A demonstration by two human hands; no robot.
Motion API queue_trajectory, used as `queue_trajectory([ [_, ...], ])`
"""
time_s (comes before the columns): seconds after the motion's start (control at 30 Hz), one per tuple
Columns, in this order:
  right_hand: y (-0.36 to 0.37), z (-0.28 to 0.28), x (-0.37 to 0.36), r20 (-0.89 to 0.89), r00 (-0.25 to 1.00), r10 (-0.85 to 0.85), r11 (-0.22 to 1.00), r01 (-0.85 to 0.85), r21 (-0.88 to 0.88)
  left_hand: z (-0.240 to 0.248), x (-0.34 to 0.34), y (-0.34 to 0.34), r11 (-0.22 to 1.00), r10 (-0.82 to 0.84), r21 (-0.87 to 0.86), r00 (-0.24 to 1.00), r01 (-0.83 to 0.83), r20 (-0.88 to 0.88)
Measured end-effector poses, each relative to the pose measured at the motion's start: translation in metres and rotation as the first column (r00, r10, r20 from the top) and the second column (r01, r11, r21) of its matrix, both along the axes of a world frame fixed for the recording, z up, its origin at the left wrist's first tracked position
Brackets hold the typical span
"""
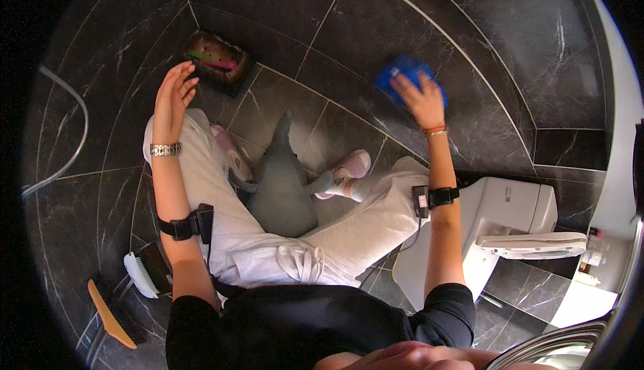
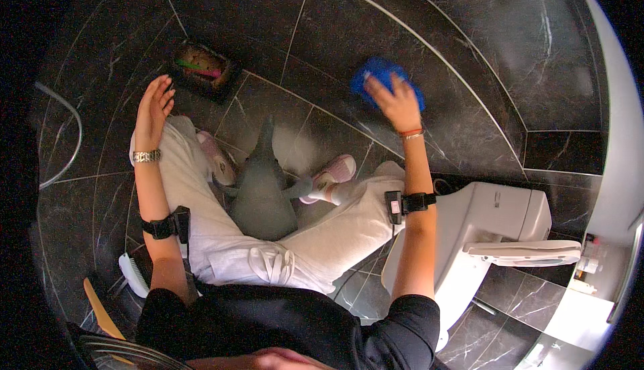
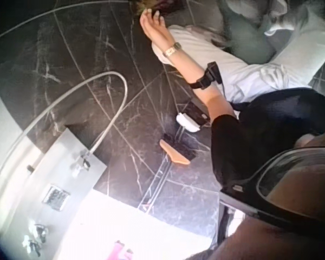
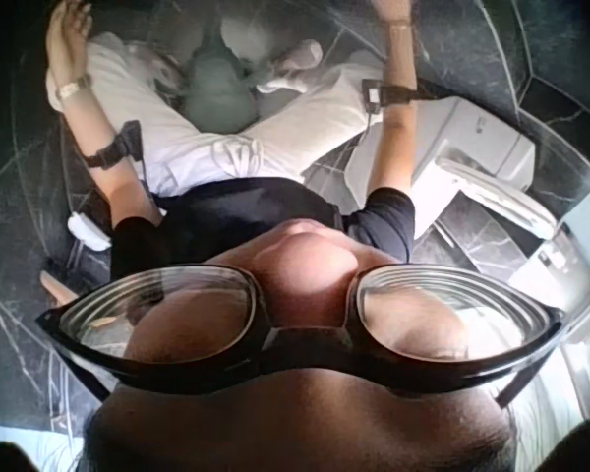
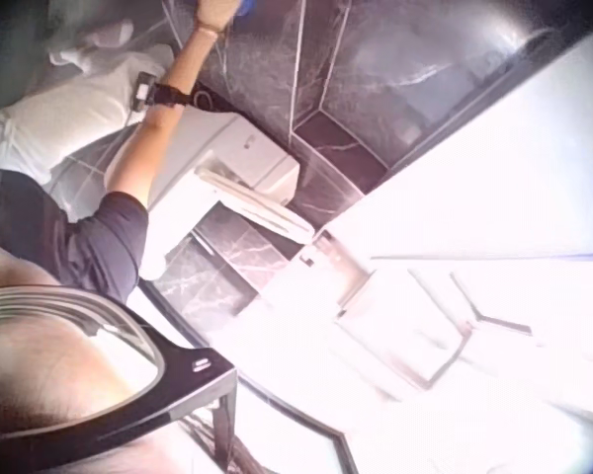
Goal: Use a blue cloth to wipe down the walls of a shower.
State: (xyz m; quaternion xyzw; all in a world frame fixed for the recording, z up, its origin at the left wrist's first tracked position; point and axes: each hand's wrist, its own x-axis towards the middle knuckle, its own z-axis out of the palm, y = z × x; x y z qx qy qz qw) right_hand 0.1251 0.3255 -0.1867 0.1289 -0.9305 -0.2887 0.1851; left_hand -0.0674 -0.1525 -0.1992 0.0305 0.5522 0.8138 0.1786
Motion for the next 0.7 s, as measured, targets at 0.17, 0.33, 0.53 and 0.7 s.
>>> queue_trajectory([
  [0.17,-0.054,0.064,-0.042,-0.552,0.802,-0.226,0.925,0.0,-0.379,0.005,0.0,0.001,0.999,-0.018,0.026,1.0,0.018,0.005],
  [0.33,-0.088,0.055,-0.105,-0.507,0.826,-0.247,0.95,0.101,-0.297,0.011,0.007,0.012,0.999,-0.012,0.041,0.999,0.011,0.038],
  [0.53,-0.144,0.142,-0.169,-0.456,0.889,0.035,0.988,-0.099,-0.116,0.019,0.017,-0.007,0.996,-0.018,0.085,1.0,0.016,0.016],
  [0.7,-0.113,0.27,-0.195,-0.803,0.524,0.285,0.957,-0.117,0.264,0.021,0.016,-0.009,0.984,-0.006,0.18,0.999,-0.003,0.049],
])
